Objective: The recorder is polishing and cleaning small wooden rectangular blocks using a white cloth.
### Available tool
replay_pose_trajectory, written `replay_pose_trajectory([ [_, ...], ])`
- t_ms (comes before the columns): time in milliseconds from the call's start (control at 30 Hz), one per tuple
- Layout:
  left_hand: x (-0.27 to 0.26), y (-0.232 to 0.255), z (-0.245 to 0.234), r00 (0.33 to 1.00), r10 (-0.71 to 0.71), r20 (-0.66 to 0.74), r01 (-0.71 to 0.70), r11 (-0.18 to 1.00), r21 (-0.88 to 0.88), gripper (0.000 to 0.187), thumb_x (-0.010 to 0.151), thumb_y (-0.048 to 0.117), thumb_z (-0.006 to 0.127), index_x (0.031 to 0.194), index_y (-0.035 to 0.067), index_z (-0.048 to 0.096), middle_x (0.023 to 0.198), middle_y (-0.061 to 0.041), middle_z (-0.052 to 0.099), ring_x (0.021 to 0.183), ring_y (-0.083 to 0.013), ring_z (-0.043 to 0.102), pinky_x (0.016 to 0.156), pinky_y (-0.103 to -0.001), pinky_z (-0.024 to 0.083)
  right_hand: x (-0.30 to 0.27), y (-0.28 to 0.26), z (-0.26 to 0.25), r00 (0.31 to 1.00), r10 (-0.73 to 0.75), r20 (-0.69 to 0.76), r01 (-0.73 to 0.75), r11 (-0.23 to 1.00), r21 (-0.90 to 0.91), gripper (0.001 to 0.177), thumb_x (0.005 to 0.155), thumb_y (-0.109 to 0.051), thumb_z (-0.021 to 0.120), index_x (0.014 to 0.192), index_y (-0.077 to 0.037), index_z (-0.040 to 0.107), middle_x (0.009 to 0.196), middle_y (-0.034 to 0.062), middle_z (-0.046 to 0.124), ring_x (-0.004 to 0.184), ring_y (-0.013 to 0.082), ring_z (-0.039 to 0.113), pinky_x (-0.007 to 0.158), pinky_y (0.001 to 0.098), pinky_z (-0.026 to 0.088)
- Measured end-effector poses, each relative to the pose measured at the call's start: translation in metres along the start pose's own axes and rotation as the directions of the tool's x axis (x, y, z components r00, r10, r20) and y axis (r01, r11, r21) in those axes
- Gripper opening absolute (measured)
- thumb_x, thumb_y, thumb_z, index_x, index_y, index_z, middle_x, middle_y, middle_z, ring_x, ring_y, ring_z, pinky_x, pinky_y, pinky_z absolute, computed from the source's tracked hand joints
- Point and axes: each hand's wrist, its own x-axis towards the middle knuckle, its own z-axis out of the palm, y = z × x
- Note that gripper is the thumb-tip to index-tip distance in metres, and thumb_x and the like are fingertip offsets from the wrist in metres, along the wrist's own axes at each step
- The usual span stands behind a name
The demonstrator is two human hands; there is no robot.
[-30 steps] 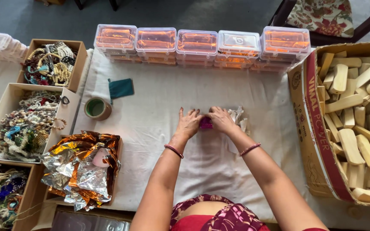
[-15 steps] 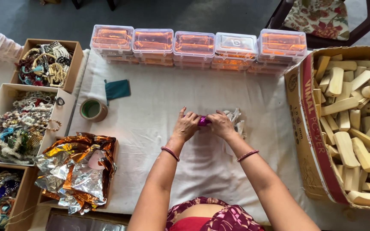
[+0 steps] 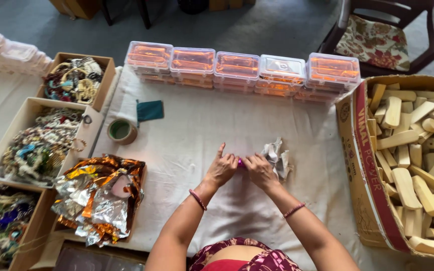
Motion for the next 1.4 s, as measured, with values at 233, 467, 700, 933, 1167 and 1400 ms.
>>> replay_pose_trajectory([
  [233,-0.063,0.017,-0.057,0.989,-0.141,0.039,0.144,0.985,-0.093,0.021,0.092,0.012,0.058,0.106,0.006,0.073,0.087,-0.006,0.07,0.089,-0.0211,0.069,0.121,-0.061,0.027,-0.02,-0.068,-0.028,0.996,-0.075,-0.038,0.079,0.99,0.117,0.032,0.082,-0.01,0.068,0.113,-0.007,0.071,0.109,0.009,0.073,0.101,0.0301,0.068,0.096,0.0428,0.052],
  [467,-0.148,0.027,-0.135,0.968,-0.235,-0.087,0.24,0.97,0.046,0.02,0.092,0.012,0.06,0.072,0.015,0.06,0.07,0.0,0.059,0.075,-0.0169,0.063,0.119,-0.053,0.038,-0.029,-0.121,-0.009,0.994,-0.086,0.071,0.038,0.86,0.509,0.026,0.085,-0.017,0.08,0.109,-0.011,0.076,0.095,0.0122,0.073,0.082,0.0298,0.07,0.073,0.0396,0.056],
  [700,-0.292,-0.03,-0.225,0.484,-0.716,-0.503,0.854,0.512,0.093,0.005,0.1,0.006,0.068,0.098,0.009,0.065,0.097,-0.006,0.064,0.102,-0.0232,0.065,0.095,-0.043,0.043,-0.057,-0.047,0.054,0.623,0.264,0.736,-0.781,0.167,0.602,0.037,0.094,-0.014,0.074,0.127,0.003,0.07,0.112,0.0067,0.073,0.099,0.0137,0.066,0.089,0.0269,0.048],
  [933,-0.495,0.03,-0.338,-0.509,-0.781,-0.361,0.768,-0.602,0.219,0.08,0.073,0.043,0.089,0.138,0.005,0.06,0.151,-0.024,0.043,0.153,-0.0418,0.03,0.119,-0.076,0.012,-0.068,-0.026,0.064,0.681,0.085,0.728,-0.731,0.015,0.682,0.034,0.096,-0.008,0.072,0.128,0.004,0.069,0.113,0.0056,0.073,0.097,0.0127,0.065,0.089,0.027,0.048],
  [1167,-0.564,0.115,-0.391,-0.838,-0.267,-0.475,0.262,-0.962,0.079,0.101,0.068,0.07,0.082,0.144,0.01,0.053,0.153,-0.038,0.037,0.147,-0.0464,0.032,0.11,-0.073,0.02,-0.063,-0.031,0.063,0.671,0.128,0.73,-0.741,0.129,0.659,0.035,0.094,-0.008,0.073,0.128,0.002,0.07,0.111,0.0047,0.074,0.095,0.0097,0.065,0.088,0.0238,0.048],
  [1400,-0.586,0.159,-0.409,-0.996,-0.075,-0.044,0.067,-0.984,0.163,0.127,0.048,0.093,0.077,0.141,0.01,0.055,0.125,-0.02,0.069,0.114,-0.0404,0.067,0.097,-0.059,0.045,-0.058,-0.019,0.072,0.647,0.121,0.753,-0.762,0.136,0.633,0.034,0.095,-0.01,0.074,0.126,0.002,0.071,0.108,0.0045,0.074,0.093,0.0088,0.064,0.086,0.0233,0.047],
])
